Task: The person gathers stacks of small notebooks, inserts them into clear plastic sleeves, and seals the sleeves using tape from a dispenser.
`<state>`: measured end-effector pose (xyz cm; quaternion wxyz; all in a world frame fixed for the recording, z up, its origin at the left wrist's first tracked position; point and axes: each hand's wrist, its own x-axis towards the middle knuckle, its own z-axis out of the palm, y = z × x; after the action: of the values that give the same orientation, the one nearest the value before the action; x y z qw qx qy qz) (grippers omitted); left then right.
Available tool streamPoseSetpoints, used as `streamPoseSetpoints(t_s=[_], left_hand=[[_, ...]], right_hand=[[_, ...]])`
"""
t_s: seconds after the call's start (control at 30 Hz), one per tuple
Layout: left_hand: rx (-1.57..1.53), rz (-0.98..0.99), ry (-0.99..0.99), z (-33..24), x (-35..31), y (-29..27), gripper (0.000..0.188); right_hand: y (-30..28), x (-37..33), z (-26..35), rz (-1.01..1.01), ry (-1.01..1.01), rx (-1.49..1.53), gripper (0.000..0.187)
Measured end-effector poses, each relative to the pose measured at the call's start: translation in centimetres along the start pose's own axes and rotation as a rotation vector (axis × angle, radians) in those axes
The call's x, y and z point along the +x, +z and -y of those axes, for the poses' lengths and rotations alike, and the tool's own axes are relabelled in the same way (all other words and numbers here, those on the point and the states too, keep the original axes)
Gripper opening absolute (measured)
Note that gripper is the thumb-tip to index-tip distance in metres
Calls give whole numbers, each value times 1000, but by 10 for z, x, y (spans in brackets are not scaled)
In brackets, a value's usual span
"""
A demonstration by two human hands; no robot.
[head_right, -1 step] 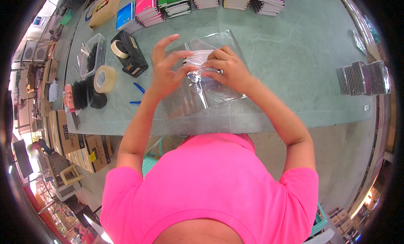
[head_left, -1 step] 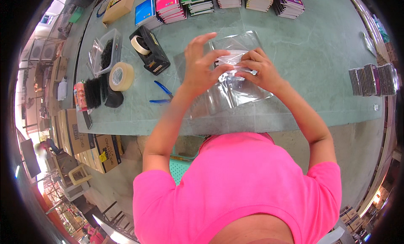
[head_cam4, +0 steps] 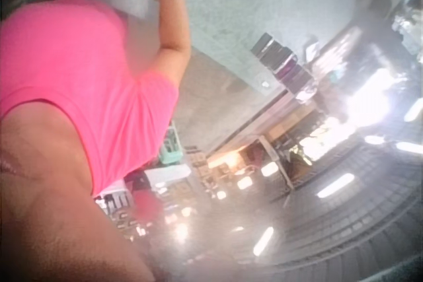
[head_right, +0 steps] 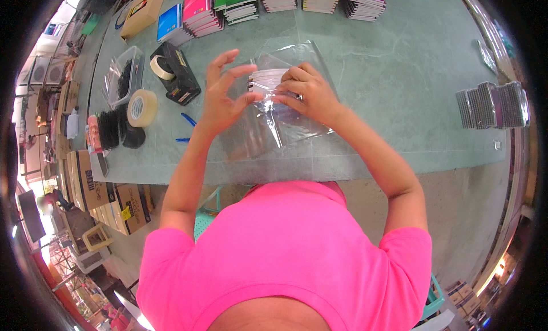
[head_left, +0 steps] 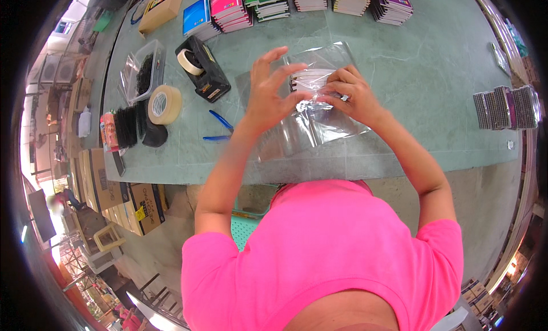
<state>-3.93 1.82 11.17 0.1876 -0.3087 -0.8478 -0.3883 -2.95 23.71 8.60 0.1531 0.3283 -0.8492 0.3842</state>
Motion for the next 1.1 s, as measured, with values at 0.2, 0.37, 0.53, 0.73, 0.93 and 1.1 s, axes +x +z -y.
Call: streamPoseSetpoints(t_s=[0.2,0.37,0.53,0.73,0.93,1.1], left_hand=[[-397,204,-457,14,3,16,86],[-621,270,-548,47,16,27,64],[-222,522,-224,30,55,9,38],[184,523,64,4,46,9,26],[482,369,274,-22,21,2,19],[474,246,304,-20,-16,17,28]], right_hand=[[8,2,-2,-32,114,12,16],[18,18,6,-354,353,76,30],[-10,31,-20,177,593,421,34],[-11,35,-9,124,205,22,19],[-6,33,19,298,46,-379,29],[-15,6,35,288,-52,-419,35]])
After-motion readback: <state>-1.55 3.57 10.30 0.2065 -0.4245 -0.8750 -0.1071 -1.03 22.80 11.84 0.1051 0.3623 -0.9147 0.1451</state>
